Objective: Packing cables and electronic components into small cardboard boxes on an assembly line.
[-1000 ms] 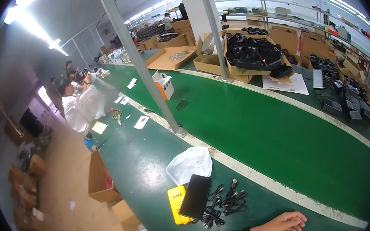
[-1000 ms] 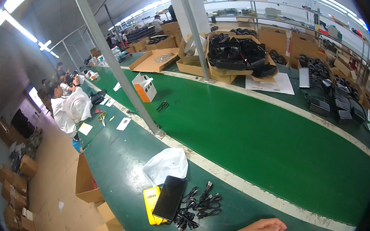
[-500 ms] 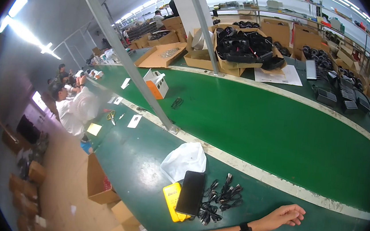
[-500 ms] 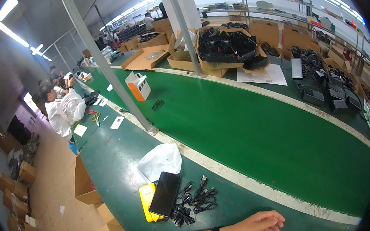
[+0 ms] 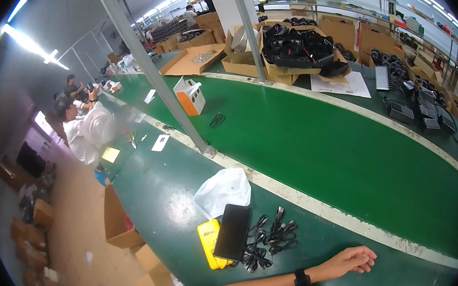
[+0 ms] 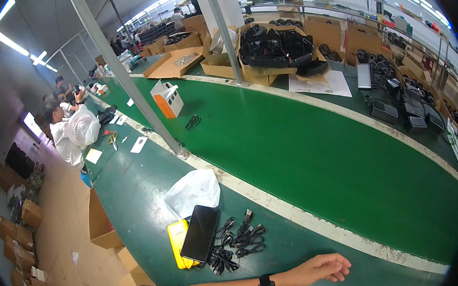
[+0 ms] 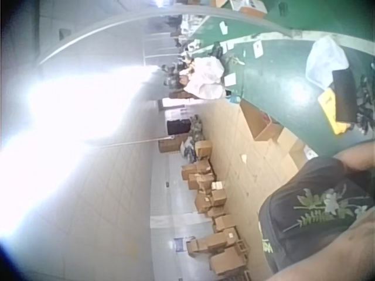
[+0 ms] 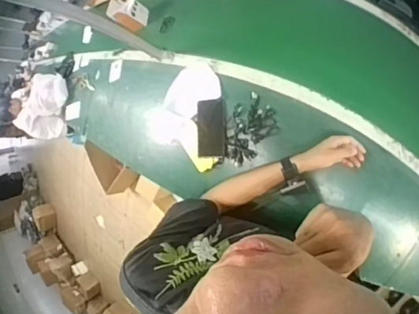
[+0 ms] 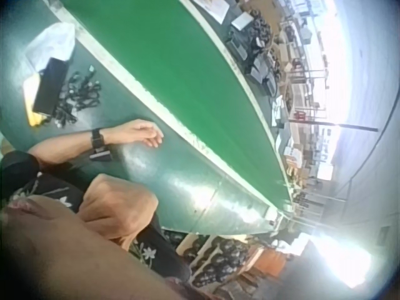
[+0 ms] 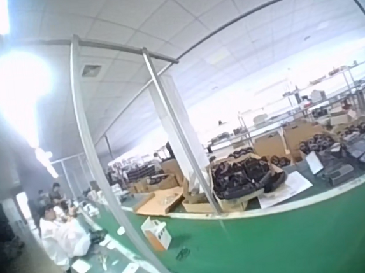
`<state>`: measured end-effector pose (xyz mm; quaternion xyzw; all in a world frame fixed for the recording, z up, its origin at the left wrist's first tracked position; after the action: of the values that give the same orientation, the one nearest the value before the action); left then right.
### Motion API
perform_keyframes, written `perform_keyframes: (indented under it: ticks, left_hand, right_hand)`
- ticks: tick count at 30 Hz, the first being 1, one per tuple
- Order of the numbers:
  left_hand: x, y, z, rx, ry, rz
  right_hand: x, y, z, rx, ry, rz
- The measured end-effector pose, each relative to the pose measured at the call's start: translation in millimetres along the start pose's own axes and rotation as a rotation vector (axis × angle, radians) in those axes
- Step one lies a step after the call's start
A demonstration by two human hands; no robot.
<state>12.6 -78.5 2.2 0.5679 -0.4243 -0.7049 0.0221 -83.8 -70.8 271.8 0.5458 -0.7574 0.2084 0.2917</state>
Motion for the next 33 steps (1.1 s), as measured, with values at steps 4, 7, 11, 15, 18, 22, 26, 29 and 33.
perform_keyframes:
  ticks: [4, 7, 11, 15, 18, 22, 26, 29, 33]
  left_hand:
    - [-1.0, -3.7, 1.7, -0.016, -0.005, -0.011]
    - [-0.3, -13.7, 8.6, -0.047, -0.001, -0.009]
    - [-5.1, 10.3, -2.6, 0.01, -0.011, -0.014]
    - [0.0, 2.4, 4.7, 0.018, 0.011, -0.007]
    - [1.1, 0.7, 7.1, 0.0, -0.012, -0.005]
    - [-2.2, -6.6, 5.7, -0.106, -0.073, 0.147]
    - [-56.9, 9.5, 15.3, -0.166, -0.066, -0.148]
    - [-98.7, 22.0, 36.0, -0.198, -0.03, -0.174]
    - [-165.8, 43.1, 52.9, -0.17, 0.031, -0.35]
  right_hand:
    - [-0.8, -1.1, -3.1, 0.009, 0.008, -0.012]
    - [-7.8, -3.0, -6.5, 0.025, 0.002, -0.047]
    - [9.7, -3.8, -7.8, 0.217, -0.032, 0.03]
    - [11.3, -19.4, -42.0, 0.387, 0.15, 0.067]
    - [9.7, -21.5, -37.4, 0.214, 0.362, 0.091]
    - [30.5, -14.7, -50.0, -0.279, -0.182, 0.136]
    - [27.1, 30.3, -41.8, 0.063, -0.239, -0.084]
    - [44.3, 41.4, -44.7, -0.489, -0.44, -0.501]
    - [49.5, 25.9, -34.1, -0.203, -0.77, -0.203]
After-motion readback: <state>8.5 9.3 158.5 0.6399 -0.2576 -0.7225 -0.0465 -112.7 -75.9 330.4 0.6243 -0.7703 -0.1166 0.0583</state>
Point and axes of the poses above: each hand's wrist, its own z-axis away from the middle knuckle, its own y-axis out of the palm, x = y × z, the point moved 6 cm from there along -z, towards the middle knuckle, and after that the axes turned 2 degrees about z, right-handed, at the moved point
